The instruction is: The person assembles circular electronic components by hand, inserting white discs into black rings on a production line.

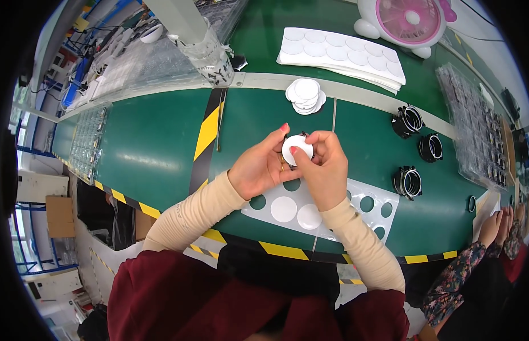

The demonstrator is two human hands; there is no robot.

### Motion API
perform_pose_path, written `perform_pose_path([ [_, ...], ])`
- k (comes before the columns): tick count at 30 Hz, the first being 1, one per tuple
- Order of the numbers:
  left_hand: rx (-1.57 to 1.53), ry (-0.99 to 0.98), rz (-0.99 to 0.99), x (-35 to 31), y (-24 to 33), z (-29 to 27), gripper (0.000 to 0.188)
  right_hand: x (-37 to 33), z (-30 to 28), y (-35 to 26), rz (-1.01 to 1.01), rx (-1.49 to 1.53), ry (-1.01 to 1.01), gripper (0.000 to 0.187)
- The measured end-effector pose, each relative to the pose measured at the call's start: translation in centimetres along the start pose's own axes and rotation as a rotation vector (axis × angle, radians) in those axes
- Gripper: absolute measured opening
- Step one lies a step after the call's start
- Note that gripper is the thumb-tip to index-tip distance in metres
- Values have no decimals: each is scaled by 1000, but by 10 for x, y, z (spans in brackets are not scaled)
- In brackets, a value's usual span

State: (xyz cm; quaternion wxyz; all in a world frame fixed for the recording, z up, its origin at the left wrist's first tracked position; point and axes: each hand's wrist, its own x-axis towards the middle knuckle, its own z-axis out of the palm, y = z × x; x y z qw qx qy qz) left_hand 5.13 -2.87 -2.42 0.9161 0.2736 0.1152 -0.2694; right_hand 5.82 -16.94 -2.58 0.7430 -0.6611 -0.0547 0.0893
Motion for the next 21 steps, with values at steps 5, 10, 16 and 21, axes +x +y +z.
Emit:
perform_pose_path([
  [5, 1, -8, 4, 0, 1, -2, 34, 5, 0, 2, 2, 4, -23, 22],
  [10, -59, -39, 5, 1, -1, -7, 31, 2, 4, 0, -5, 21, 5, 25],
  [16, 24, -117, -61, -2, 0, -6, 30, 3, 5, 5, -14, -40, 62, 13],
  [21, 14, -109, -53, -2, -1, -6, 29, 1, 7, 6, -76, -118, 51, 13],
])
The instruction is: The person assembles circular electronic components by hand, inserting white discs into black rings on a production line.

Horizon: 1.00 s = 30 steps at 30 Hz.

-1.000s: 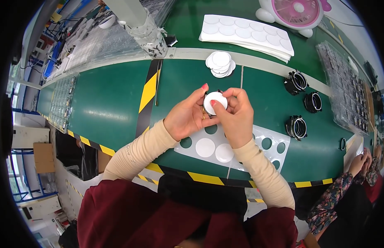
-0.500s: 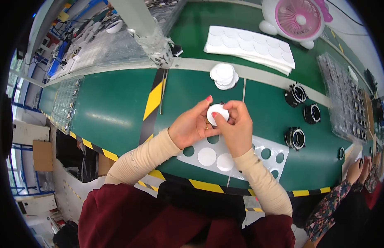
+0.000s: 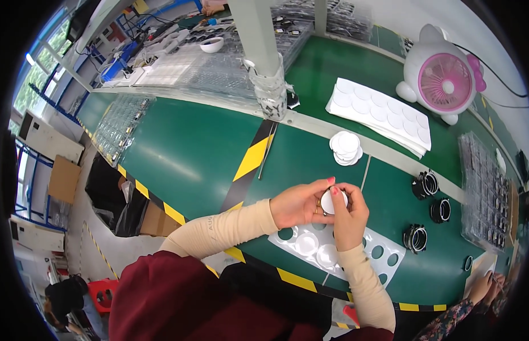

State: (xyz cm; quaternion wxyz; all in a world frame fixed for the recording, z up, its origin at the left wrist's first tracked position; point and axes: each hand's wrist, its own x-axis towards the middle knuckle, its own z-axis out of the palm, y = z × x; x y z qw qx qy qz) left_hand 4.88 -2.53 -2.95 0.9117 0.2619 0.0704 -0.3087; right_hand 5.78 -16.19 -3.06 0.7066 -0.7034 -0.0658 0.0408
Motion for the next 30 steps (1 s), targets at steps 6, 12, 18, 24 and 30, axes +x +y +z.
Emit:
perform_pose_path([
  [6, -8, 1, -7, -1, -1, 1, 30, -1, -1, 0, -9, -22, 9, 13],
  [12, 4, -1, -6, -3, 1, 4, 32, 0, -2, 4, 4, 7, 4, 13],
  [18, 18, -6, -6, -2, 2, 5, 33, 1, -2, 4, -27, 26, -9, 13],
  [24, 23, 2, -10, 1, 1, 3, 34, 2, -2, 4, -31, 16, -2, 13],
  [30, 27, 16, -4, -3, 1, 2, 34, 1, -1, 7, -38, 31, -13, 12],
])
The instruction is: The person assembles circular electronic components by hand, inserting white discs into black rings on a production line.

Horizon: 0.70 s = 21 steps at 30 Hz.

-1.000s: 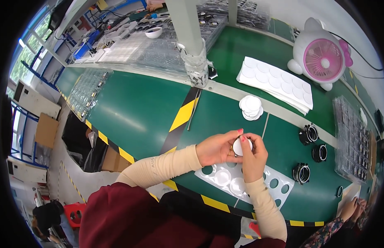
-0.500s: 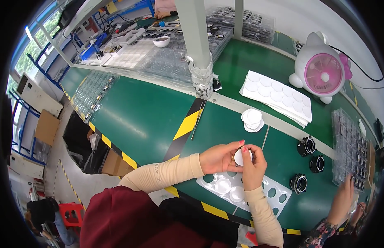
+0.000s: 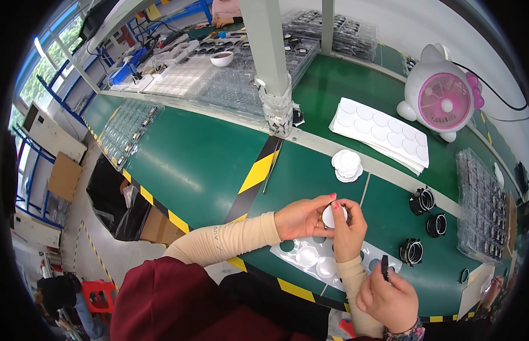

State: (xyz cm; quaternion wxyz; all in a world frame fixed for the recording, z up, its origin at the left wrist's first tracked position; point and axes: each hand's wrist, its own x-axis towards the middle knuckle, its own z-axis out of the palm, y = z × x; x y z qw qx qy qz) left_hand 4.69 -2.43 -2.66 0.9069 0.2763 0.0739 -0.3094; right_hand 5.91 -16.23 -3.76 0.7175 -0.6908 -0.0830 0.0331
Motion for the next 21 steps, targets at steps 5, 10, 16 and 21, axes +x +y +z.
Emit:
perform_pose_path([
  [5, 0, -15, 11, -4, -1, 1, 34, -3, 0, -1, -10, -16, 6, 12],
  [10, -72, -75, -4, 11, -8, -7, 25, -2, -6, 0, -19, -27, 37, 12],
  [16, -30, 36, 37, -1, 6, -5, 28, 7, 7, 3, -23, 7, -73, 13],
  [21, 0, 12, 5, 10, 2, 5, 28, 4, -8, -6, -19, 75, -47, 13],
])
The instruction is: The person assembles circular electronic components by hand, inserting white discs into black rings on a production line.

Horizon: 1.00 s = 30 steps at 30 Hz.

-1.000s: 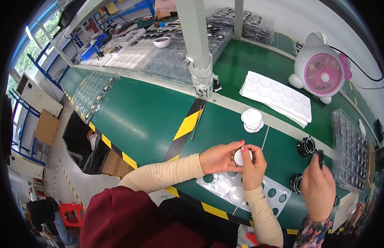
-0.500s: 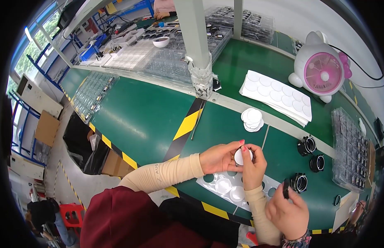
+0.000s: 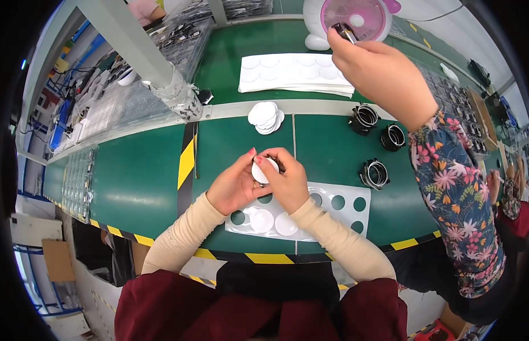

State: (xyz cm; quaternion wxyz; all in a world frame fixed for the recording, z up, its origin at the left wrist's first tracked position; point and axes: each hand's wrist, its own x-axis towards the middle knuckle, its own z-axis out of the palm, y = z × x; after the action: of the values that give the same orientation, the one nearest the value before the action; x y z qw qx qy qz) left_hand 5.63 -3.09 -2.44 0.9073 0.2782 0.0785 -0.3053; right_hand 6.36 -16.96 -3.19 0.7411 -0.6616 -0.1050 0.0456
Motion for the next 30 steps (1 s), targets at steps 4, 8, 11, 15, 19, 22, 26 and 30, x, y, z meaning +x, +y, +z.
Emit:
perform_pose_path([
  [4, 4, -8, 7, -6, -4, -4, 27, -7, 3, 0, 40, 19, -10, 13],
  [8, 68, 7, 40, -15, -3, 6, 28, -12, 4, 3, 0, 47, -26, 13],
  [11, 226, 37, 6, -18, 7, 9, 30, -13, 1, -1, 70, 139, -19, 14],
  [15, 843, 269, 347, -12, 24, 0, 34, -3, -1, 7, -73, 236, 9, 16],
  [19, 776, 228, 550, 6, 55, 19, 44, 4, -2, 3, 241, 392, -8, 19],
  [22, 573, 53, 291, 38, 65, 49, 52, 3, -7, -4, 254, 360, -39, 19],
  [26, 606, -123, 81, 75, 54, 63, 42, -1, -7, 6, 249, 350, -45, 19],
  [30, 675, -66, 85, 75, 46, 65, 25, -8, -2, 9, 239, 342, -48, 18],
])
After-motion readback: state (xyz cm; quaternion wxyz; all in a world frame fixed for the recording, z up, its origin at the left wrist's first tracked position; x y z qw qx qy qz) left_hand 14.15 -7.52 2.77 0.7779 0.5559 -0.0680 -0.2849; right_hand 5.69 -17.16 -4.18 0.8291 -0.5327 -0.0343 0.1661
